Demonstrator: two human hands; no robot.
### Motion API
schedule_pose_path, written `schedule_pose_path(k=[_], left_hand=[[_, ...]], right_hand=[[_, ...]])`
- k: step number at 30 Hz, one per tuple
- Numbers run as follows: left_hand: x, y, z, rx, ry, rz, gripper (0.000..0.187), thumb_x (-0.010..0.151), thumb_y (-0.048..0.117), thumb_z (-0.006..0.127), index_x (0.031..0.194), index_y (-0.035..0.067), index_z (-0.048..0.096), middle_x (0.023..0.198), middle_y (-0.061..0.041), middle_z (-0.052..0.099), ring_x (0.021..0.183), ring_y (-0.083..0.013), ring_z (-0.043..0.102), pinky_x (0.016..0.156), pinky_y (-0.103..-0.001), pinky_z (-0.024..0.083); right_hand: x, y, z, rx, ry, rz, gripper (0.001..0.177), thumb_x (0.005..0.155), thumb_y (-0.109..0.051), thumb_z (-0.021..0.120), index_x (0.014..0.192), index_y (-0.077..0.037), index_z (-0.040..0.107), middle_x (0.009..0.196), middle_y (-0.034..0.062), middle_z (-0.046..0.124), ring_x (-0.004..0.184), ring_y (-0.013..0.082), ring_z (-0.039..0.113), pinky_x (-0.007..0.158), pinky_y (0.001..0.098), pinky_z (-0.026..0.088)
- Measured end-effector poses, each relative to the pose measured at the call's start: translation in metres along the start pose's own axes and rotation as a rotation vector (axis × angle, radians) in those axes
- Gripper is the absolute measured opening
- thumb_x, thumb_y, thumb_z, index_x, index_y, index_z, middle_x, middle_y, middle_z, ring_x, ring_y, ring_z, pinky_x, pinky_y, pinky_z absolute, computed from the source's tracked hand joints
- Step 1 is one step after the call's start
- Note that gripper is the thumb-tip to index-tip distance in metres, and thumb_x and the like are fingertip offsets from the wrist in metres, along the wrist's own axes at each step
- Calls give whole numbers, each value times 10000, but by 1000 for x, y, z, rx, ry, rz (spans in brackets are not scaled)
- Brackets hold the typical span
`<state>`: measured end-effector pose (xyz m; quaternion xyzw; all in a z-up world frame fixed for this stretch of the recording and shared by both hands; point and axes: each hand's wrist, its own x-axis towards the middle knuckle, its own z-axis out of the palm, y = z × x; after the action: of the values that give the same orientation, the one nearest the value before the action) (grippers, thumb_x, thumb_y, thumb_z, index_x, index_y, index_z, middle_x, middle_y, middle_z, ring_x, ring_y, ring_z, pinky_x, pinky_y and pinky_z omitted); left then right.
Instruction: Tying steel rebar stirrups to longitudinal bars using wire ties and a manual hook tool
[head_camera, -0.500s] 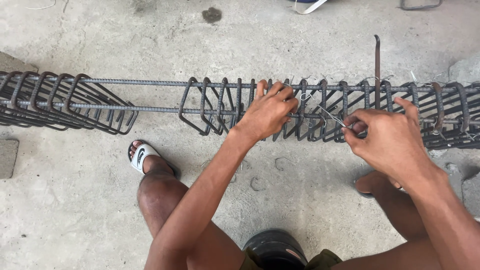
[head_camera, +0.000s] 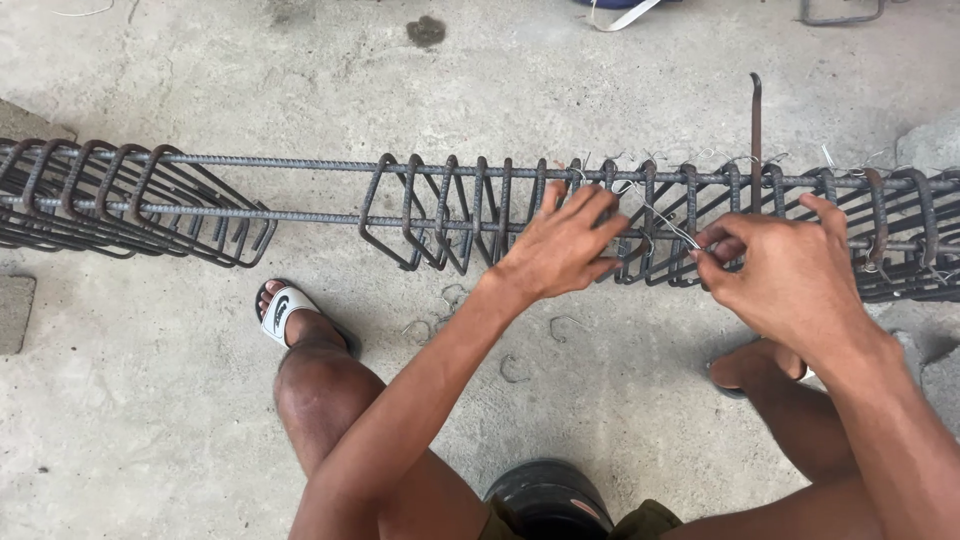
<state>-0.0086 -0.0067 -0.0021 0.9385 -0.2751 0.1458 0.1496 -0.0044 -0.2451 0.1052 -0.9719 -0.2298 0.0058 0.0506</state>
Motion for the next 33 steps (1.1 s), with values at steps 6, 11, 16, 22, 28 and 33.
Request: schedule_pose_path(k=[6, 11, 16, 22, 28, 33], left_hand=[[1, -14, -38, -70, -18, -198, 319, 779, 320, 713, 1037, 138, 665, 1071, -72, 723, 1035, -223, 585, 1003, -514, 308], [-3, -18, -16, -123, -86, -212, 97, 906, 220, 733, 962, 163, 787, 919, 14, 698, 935, -190, 536, 977, -481, 293], [-10, -14, -42, -122, -84, -259, 114, 905, 252, 737, 939, 148, 768, 980, 1, 725, 1039, -214, 568, 1024, -495, 277], [-33, -11, -78, -175, 109, -445, 249, 922, 204, 690, 1150, 106, 681, 1032, -49, 710, 1012, -214, 656, 981, -468, 377], [-67, 23, -92, -621, 179, -590, 391, 1012, 392, 599, 1287, 114, 610, 1015, -181, 722, 957, -394, 706, 851, -525, 536], [-100, 48, -87, -693, 269, -666, 276, 1052, 370, 515, 1034, 162, 695, 711, -55, 733, 715, -244, 735, 723, -374, 568]], right_hand=[[0, 7, 1, -5, -13, 38, 212, 801, -182, 744, 1001, -187, 813, 774, -25, 809, 663, 152, 750, 1244, 515, 300], [4, 12, 4, 10, -20, 34, 182, 827, -232, 728, 980, -185, 814, 721, -25, 796, 648, 156, 744, 1248, 499, 301], [15, 8, -1, 25, -18, 21, 195, 853, -258, 726, 1006, -168, 808, 683, -21, 774, 635, 184, 724, 1219, 499, 306], [23, -4, -5, 112, 62, -141, 169, 844, -146, 742, 1002, -144, 801, 811, -1, 803, 710, 176, 734, 1204, 536, 270], [3, -42, -5, 141, 89, -337, 170, 907, -142, 727, 1063, -103, 783, 919, 86, 796, 961, 250, 753, 1248, 576, 200], [-16, -39, 18, 161, 172, -509, 179, 869, -180, 747, 1032, -109, 760, 892, 48, 774, 943, 234, 741, 1214, 587, 263]])
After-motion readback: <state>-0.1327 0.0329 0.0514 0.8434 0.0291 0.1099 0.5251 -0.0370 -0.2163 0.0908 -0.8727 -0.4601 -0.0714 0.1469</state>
